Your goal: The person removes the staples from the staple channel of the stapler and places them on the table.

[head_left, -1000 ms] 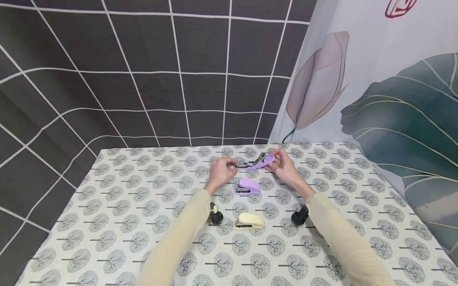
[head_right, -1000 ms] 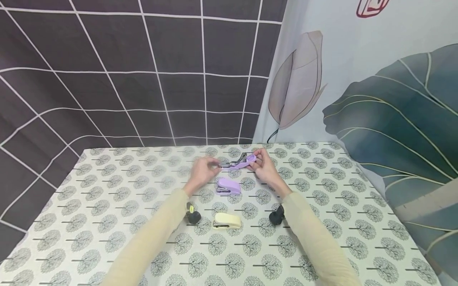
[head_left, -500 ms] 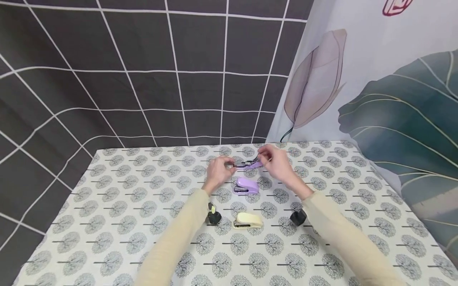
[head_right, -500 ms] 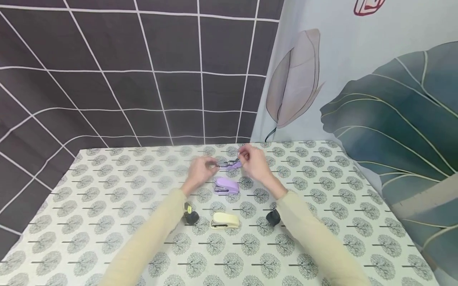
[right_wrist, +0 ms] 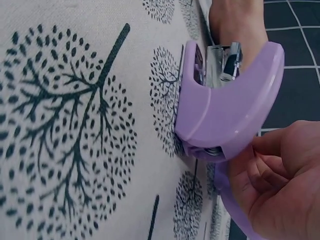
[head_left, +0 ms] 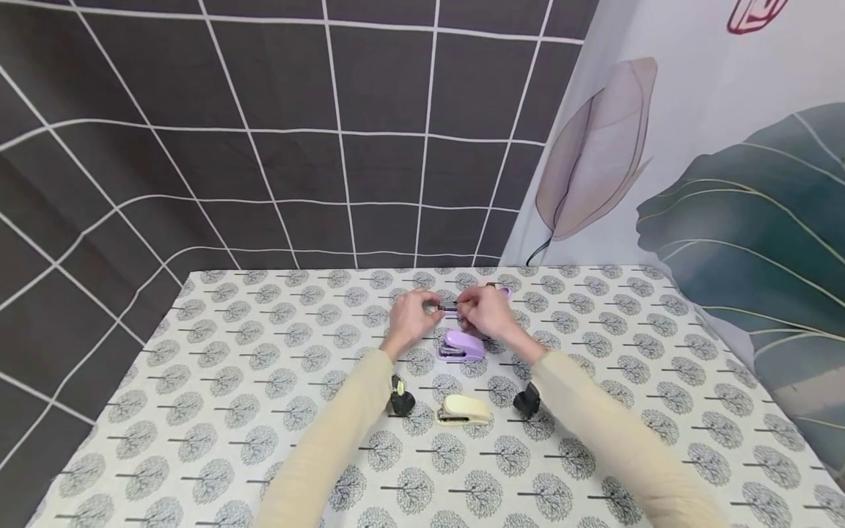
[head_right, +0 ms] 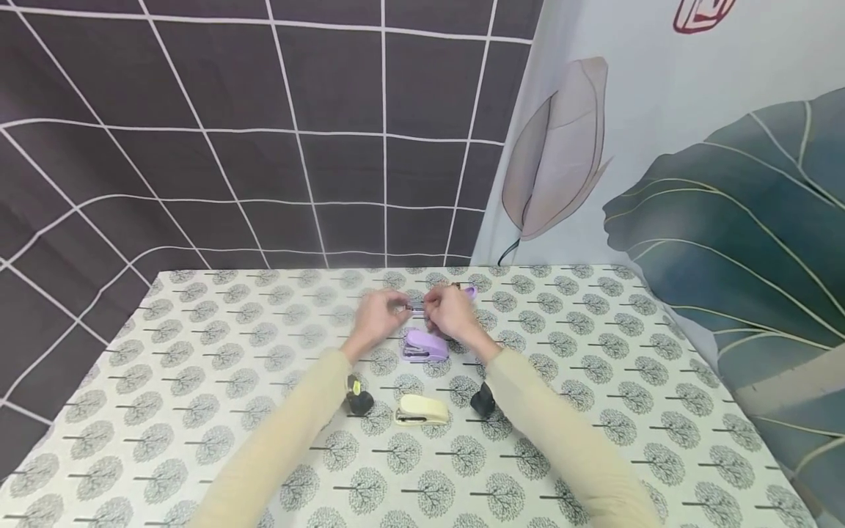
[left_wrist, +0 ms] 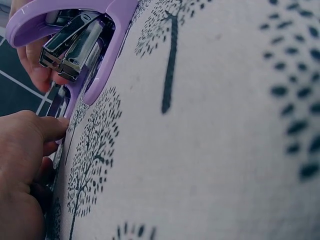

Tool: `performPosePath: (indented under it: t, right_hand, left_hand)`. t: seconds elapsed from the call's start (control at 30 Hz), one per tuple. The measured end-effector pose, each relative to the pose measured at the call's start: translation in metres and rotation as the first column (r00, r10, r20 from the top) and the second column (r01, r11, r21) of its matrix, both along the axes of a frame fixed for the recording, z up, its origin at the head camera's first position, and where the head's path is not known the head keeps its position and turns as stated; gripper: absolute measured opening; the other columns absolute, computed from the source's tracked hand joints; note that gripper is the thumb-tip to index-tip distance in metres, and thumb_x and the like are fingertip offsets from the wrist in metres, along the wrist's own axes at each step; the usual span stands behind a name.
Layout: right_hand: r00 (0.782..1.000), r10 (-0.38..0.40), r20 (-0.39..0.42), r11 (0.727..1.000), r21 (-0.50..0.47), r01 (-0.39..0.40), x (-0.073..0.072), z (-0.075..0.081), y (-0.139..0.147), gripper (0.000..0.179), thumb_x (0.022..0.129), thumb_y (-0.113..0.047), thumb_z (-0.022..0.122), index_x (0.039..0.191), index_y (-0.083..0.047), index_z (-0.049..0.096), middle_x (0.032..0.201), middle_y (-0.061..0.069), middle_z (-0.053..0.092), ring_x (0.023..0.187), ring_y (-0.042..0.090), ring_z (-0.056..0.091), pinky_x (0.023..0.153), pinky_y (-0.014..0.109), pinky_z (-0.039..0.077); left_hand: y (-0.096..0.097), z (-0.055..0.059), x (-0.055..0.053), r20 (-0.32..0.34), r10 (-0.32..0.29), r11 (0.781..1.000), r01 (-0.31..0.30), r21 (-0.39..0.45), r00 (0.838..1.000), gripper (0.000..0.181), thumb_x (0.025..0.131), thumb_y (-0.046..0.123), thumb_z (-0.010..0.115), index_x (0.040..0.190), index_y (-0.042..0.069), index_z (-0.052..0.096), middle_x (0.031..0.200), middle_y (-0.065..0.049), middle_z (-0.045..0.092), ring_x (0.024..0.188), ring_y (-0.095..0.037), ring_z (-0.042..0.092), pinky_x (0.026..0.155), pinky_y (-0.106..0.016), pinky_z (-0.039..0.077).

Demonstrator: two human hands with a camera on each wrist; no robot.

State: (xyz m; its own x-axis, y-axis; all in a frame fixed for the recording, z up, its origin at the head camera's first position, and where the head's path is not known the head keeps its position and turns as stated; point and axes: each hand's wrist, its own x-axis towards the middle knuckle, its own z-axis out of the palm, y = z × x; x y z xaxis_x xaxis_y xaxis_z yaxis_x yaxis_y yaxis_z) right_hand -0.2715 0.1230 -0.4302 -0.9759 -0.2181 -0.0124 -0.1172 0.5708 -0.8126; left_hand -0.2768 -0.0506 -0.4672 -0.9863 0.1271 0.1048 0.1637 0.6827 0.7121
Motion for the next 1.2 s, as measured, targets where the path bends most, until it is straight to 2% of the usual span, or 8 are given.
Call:
performPosePath:
  t: [0.33, 0.53, 0.67, 0.77, 0.87, 1.0, 1.07, 1.2]
  right_hand:
    - [0.998, -0.037, 0.044, 0.999, 0.007, 0.037, -0.001, -0.004, -0.005, 0.016, 0.092, 0.005, 0.063, 0.106, 0.012, 0.067, 0.076, 0.013, 0.069, 0.058, 0.017, 0.065, 0.053, 0.027, 0.054]
    - [0.998, -0.027, 0.057, 0.999, -0.016, 0.028, 0.0, -0.002, -0.008, 0.016, 0.092, 0.007, 0.062, 0.105, 0.014, 0.066, 0.074, 0.012, 0.068, 0.056, 0.017, 0.064, 0.053, 0.026, 0.054]
    - [0.998, -0.031, 0.055, 0.999, -0.035, 0.033, -0.002, -0.004, -0.008, 0.016, 0.092, 0.006, 0.063, 0.105, 0.013, 0.067, 0.076, 0.014, 0.069, 0.056, 0.015, 0.063, 0.053, 0.026, 0.054]
    - [0.996, -0.051, 0.079, 0.994, -0.092, 0.058, -0.002, -0.006, -0.009, 0.017, 0.092, 0.004, 0.064, 0.105, 0.014, 0.067, 0.077, 0.017, 0.07, 0.054, 0.013, 0.062, 0.051, 0.025, 0.053]
    - [0.982, -0.089, 0.169, 0.977, -0.178, 0.12, -0.002, -0.006, -0.01, 0.018, 0.093, 0.004, 0.063, 0.107, 0.015, 0.066, 0.081, 0.02, 0.07, 0.054, 0.012, 0.061, 0.05, 0.024, 0.052]
    - [0.952, -0.128, 0.278, 0.948, -0.246, 0.2, -0.001, -0.004, -0.012, 0.019, 0.094, 0.003, 0.062, 0.11, 0.014, 0.065, 0.087, 0.022, 0.07, 0.056, 0.012, 0.06, 0.051, 0.023, 0.052]
    - [0.943, -0.136, 0.303, 0.937, -0.271, 0.222, 0.0, -0.005, -0.012, 0.019, 0.094, 0.003, 0.062, 0.109, 0.013, 0.064, 0.089, 0.022, 0.07, 0.056, 0.013, 0.06, 0.052, 0.023, 0.052]
    - [0.939, -0.149, 0.309, 0.924, -0.294, 0.244, 0.0, -0.007, -0.014, 0.018, 0.093, 0.003, 0.063, 0.108, 0.013, 0.065, 0.088, 0.021, 0.07, 0.056, 0.012, 0.059, 0.051, 0.022, 0.051]
  left_hand:
    - [0.002, 0.0, 0.0, 0.014, -0.005, 1.0, 0.005, 0.009, 1.0, 0.03, 0.086, 0.017, 0.079, 0.116, 0.015, 0.073, 0.125, -0.004, 0.067, 0.072, -0.01, 0.064, 0.062, -0.026, 0.049]
    - [0.002, 0.001, 0.0, -0.002, -0.004, 1.0, 0.004, -0.021, 1.0, 0.029, 0.086, 0.018, 0.079, 0.114, 0.016, 0.074, 0.129, -0.003, 0.066, 0.079, -0.013, 0.065, 0.065, -0.027, 0.049]
    - [0.002, 0.002, 0.0, -0.019, 0.0, 0.999, -0.001, -0.051, 1.0, 0.029, 0.085, 0.021, 0.08, 0.114, 0.017, 0.074, 0.131, -0.003, 0.065, 0.088, -0.017, 0.065, 0.074, -0.031, 0.049]
    - [0.001, 0.002, 0.0, -0.032, -0.004, 0.999, 0.002, -0.048, 0.999, 0.029, 0.085, 0.021, 0.08, 0.113, 0.016, 0.074, 0.133, -0.004, 0.063, 0.095, -0.021, 0.064, 0.081, -0.035, 0.049]
    - [0.001, 0.003, 0.001, -0.041, -0.008, 0.999, 0.007, -0.038, 0.999, 0.029, 0.085, 0.02, 0.08, 0.113, 0.015, 0.075, 0.133, -0.004, 0.063, 0.096, -0.021, 0.065, 0.083, -0.037, 0.049]
    - [0.0, 0.002, 0.001, -0.042, -0.01, 0.999, 0.008, -0.033, 0.999, 0.029, 0.084, 0.019, 0.081, 0.113, 0.015, 0.075, 0.131, -0.004, 0.064, 0.092, -0.02, 0.066, 0.079, -0.034, 0.05]
    - [0.0, 0.002, 0.001, -0.036, -0.01, 0.999, 0.009, -0.032, 0.999, 0.03, 0.084, 0.018, 0.081, 0.113, 0.015, 0.074, 0.131, -0.004, 0.064, 0.093, -0.02, 0.065, 0.078, -0.033, 0.05]
    - [0.0, 0.0, 0.0, -0.036, -0.013, 0.999, 0.012, -0.03, 0.999, 0.03, 0.084, 0.018, 0.081, 0.114, 0.015, 0.074, 0.13, -0.004, 0.065, 0.098, -0.021, 0.064, 0.078, -0.032, 0.05]
